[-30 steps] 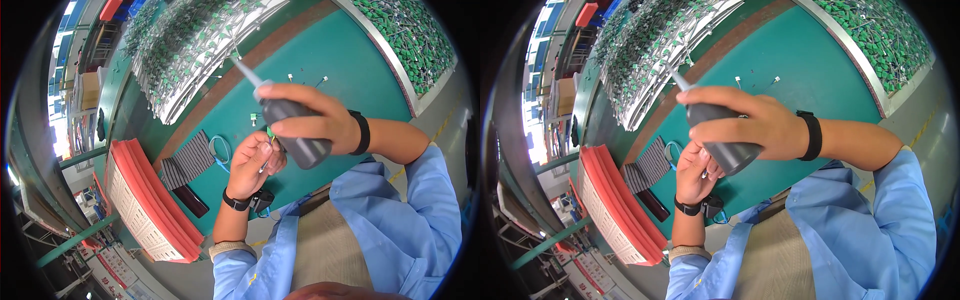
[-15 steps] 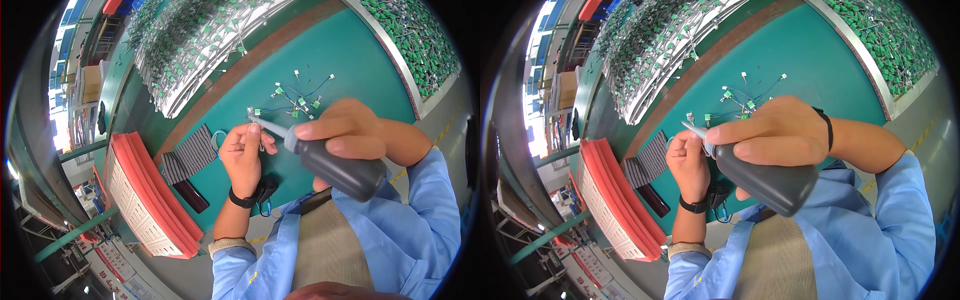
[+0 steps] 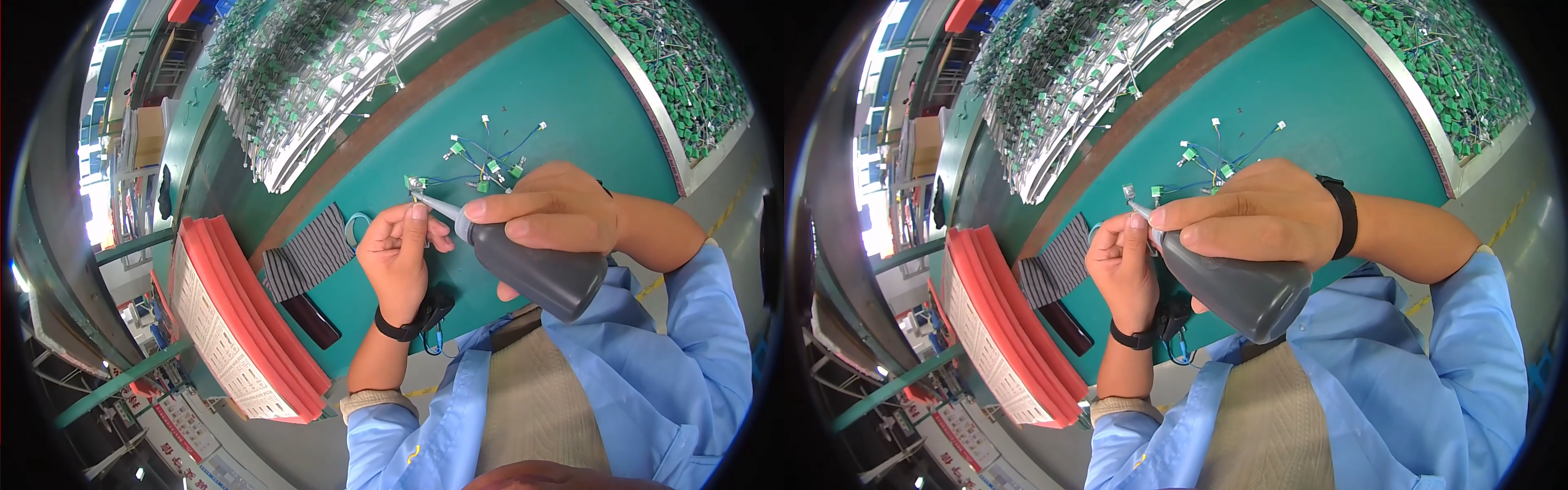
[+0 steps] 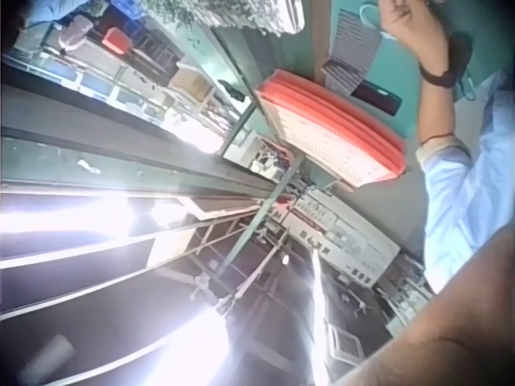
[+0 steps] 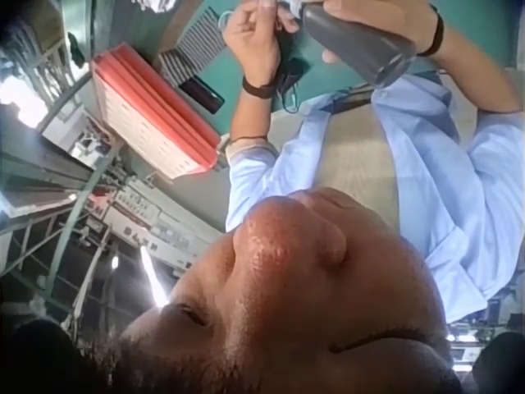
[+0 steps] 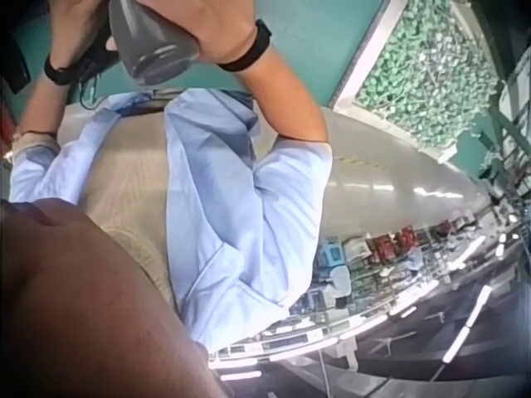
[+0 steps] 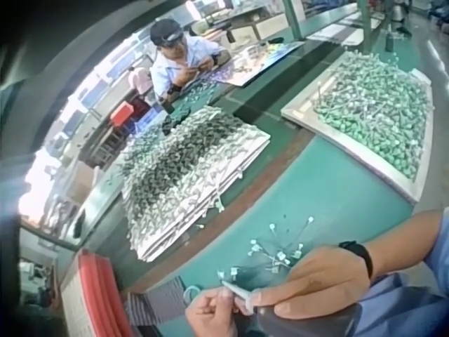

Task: The person picks up a wire assembly, applies liquid from a squeeze bottle to the connector, and sets it down. They then pick up a cloth to wipe the tip of the bottle before repeating the process.

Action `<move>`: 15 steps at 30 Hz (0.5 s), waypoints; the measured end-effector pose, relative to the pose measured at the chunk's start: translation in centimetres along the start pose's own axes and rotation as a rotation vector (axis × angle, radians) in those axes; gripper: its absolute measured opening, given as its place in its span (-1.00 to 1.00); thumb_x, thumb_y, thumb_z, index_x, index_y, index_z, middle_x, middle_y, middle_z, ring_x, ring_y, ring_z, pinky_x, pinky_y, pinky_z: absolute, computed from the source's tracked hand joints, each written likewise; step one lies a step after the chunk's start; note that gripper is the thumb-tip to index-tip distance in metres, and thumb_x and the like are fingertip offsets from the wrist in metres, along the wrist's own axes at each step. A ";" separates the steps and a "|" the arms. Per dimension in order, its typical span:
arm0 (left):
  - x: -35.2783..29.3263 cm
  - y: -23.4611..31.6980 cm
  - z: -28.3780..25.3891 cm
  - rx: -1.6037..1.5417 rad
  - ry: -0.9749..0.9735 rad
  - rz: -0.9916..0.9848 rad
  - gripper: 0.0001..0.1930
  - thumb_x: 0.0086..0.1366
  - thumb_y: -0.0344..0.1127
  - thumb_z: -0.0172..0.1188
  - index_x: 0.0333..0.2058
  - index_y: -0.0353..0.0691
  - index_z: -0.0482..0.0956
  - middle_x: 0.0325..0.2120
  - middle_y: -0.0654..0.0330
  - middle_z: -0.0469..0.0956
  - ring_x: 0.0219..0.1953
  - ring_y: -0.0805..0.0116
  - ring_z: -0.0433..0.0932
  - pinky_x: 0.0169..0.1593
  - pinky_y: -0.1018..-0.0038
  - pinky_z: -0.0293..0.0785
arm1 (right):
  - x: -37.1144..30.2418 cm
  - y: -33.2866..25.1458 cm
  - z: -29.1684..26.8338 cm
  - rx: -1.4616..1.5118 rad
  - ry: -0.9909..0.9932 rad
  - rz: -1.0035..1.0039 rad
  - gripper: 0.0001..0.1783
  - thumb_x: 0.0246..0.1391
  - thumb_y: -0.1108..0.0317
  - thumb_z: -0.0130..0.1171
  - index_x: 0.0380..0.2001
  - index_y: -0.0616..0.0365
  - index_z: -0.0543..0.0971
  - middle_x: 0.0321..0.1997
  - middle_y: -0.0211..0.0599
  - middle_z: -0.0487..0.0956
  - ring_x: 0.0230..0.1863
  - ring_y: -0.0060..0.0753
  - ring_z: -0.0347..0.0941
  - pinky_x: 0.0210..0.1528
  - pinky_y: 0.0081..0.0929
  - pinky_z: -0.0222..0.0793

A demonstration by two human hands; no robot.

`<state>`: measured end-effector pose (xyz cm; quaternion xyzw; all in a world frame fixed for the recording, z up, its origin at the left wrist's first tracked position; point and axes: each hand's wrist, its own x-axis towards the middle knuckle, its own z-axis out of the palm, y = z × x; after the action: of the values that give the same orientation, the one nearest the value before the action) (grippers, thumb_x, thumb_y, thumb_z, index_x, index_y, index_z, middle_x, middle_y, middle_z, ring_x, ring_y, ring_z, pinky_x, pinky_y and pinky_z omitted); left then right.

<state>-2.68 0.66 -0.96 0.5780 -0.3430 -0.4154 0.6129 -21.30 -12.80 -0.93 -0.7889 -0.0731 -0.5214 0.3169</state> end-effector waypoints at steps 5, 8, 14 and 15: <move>0.0 0.0 -0.1 -0.007 0.006 -0.014 -0.85 0.45 -0.41 0.11 -0.19 -0.43 0.53 -0.48 0.08 0.63 -0.51 0.42 0.58 -0.38 0.52 0.54 | -0.1 0.0 0.0 0.026 0.019 0.014 -0.17 -0.23 0.18 0.61 0.08 0.13 0.37 0.12 0.01 0.58 -0.37 -0.20 0.66 -0.52 -0.48 0.49; 0.1 0.0 -0.1 -0.010 0.004 -0.011 -0.85 0.45 -0.41 0.11 -0.20 -0.43 0.54 -0.48 0.08 0.63 -0.51 0.42 0.58 -0.38 0.52 0.54 | 0.0 0.0 0.0 0.018 0.003 0.010 -0.17 -0.23 0.19 0.61 0.08 0.14 0.36 0.11 0.03 0.58 -0.36 -0.19 0.66 -0.52 -0.46 0.50; 0.0 0.0 -0.1 -0.013 0.006 -0.007 -0.83 0.45 -0.40 0.11 -0.19 -0.43 0.55 -0.48 0.08 0.63 -0.52 0.41 0.58 -0.38 0.52 0.54 | 0.1 -0.1 -0.2 0.017 0.003 0.008 -0.16 -0.22 0.19 0.61 0.09 0.14 0.35 0.10 0.05 0.58 -0.37 -0.16 0.66 -0.52 -0.44 0.50; 0.0 0.0 -0.1 -0.019 0.008 -0.008 -0.83 0.45 -0.40 0.11 -0.19 -0.43 0.55 -0.48 0.08 0.63 -0.52 0.41 0.58 -0.38 0.52 0.54 | 0.0 -0.1 -0.2 0.019 0.002 0.018 -0.16 -0.23 0.19 0.61 0.08 0.14 0.35 0.10 0.06 0.58 -0.37 -0.16 0.66 -0.52 -0.44 0.50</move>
<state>-2.62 0.67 -1.01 0.5754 -0.3343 -0.4187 0.6179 -21.54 -12.84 -0.78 -0.7859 -0.0706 -0.5188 0.3290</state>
